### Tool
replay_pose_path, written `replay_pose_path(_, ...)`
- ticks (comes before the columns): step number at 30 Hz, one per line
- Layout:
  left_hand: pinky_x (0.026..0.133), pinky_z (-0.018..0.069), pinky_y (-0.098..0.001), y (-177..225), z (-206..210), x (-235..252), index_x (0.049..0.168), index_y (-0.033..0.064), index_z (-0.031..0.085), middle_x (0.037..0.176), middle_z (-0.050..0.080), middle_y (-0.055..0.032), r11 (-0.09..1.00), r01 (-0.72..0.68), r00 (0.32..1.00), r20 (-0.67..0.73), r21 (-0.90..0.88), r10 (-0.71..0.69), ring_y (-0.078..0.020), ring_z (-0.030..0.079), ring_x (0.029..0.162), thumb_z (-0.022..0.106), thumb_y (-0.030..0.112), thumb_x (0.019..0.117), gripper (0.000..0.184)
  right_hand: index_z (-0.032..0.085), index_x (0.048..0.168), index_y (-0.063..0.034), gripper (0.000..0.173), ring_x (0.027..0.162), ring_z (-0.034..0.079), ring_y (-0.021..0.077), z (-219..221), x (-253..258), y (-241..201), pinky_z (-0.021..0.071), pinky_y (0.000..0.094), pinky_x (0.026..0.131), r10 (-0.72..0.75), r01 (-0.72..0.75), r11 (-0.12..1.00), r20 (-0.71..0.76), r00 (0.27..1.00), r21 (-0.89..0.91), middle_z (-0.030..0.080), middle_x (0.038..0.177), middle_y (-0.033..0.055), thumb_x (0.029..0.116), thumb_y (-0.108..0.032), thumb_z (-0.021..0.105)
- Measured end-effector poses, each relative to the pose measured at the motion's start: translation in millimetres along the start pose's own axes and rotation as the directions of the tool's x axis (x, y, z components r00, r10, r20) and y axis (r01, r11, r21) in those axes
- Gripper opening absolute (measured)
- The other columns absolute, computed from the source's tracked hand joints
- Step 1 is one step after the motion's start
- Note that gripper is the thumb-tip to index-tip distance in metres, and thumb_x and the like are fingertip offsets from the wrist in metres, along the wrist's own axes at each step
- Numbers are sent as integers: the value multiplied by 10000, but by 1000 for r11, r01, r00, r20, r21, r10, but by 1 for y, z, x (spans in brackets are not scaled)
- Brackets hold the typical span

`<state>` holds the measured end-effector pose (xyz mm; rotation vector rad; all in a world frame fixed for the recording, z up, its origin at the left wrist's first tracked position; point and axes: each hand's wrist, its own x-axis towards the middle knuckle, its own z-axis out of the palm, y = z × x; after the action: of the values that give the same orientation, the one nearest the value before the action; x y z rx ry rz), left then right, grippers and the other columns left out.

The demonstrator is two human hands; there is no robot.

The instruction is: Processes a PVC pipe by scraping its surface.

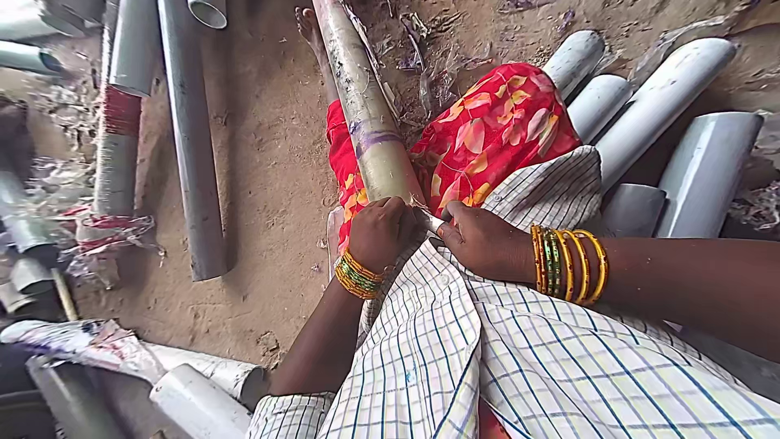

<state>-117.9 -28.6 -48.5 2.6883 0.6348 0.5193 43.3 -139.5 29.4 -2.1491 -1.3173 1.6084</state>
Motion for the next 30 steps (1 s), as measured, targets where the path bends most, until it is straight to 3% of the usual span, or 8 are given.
replay_pose_path(3, 511, 477, -398, -6, 1, -2, 653, 13, 546, 578, 528, -105, 999, 29, 999, -16, -47, -29, -257, 585, 539, 507, 120, 962, 330, 517, 1209, -38, 279, 793, 641, 235, -11, 3, -1, 524, 415, 718, -117, 115, 971, 2, 993, -208, 599, 841, 99, 1107, -288, 450)
replay_pose_path(6, 510, 472, -383, -9, 4, -5, 651, 15, 541, 572, 515, -99, 997, 25, 999, -40, -77, -28, -243, 570, 532, 510, 114, 961, 327, 557, 1173, -56, 267, 816, 660, 262, -34, 4, -10, 534, 445, 723, -191, 206, 880, 77, 979, -427, 621, 859, 99, 1091, -302, 497)
replay_pose_path(12, 517, 497, -380, -10, 8, -6, 662, 20, 573, 580, 550, -102, 996, 0, 997, -83, -85, -7, -248, 605, 546, 534, 117, 951, 307, 662, 1054, -77, 202, 822, 662, 260, -73, 23, -33, 522, 469, 718, -196, 265, 703, 178, 964, -660, 649, 855, 90, 1059, -254, 564)
replay_pose_path(15, 514, 497, -386, -12, 8, -8, 660, 16, 576, 580, 550, -106, 996, 11, 997, -74, -88, -17, -253, 608, 547, 528, 116, 951, 311, 710, 1123, -37, 263, 800, 634, 218, -87, 42, -31, 513, 421, 743, -181, 278, 780, 223, 958, -561, 662, 881, 96, 1054, -262, 592)
replay_pose_path(18, 522, 495, -382, -15, 8, -12, 662, 13, 579, 589, 556, -108, 994, 28, 996, -87, -102, -37, -252, 606, 555, 515, 111, 953, 313, 704, 1115, -37, 258, 571, 506, 111, -83, 45, -17, 440, 297, 563, -156, 215, 921, 197, 968, -324, 572, 704, 39, 1050, -267, 608)
replay_pose_path(22, 534, 484, -366, -19, 7, -14, 677, 11, 583, 593, 548, -106, 985, 43, 995, -83, -167, -57, -232, 587, 556, 497, 119, 974, 327, 650, 1162, -54, 214, 648, 524, 108, -52, 26, 4, 449, 309, 624, -189, 213, 966, 163, 968, -145, 568, 758, 27, 1061, -227, 574)
replay_pose_path(25, 528, 482, -367, -18, 6, -10, 687, 7, 598, 600, 559, -104, 980, 39, 998, -46, -194, -49, -225, 589, 556, 500, 120, 977, 326, 549, 1235, -27, 271, 673, 489, 119, -28, 11, 4, 422, 307, 625, -149, 165, 984, 182, 972, -74, 501, 802, 39, 1100, -223, 418)
replay_pose_path(30, 520, 479, -390, -10, 5, -3, 685, 8, 594, 601, 555, -101, 984, 62, 998, 9, -168, -62, -239, 592, 555, 515, 119, 968, 314, 534, 1269, -23, 305, 712, 492, 109, -13, 4, 16, 421, 301, 658, -145, 141, 989, 90, 985, 45, 509, 833, 38, 1107, -226, 374)
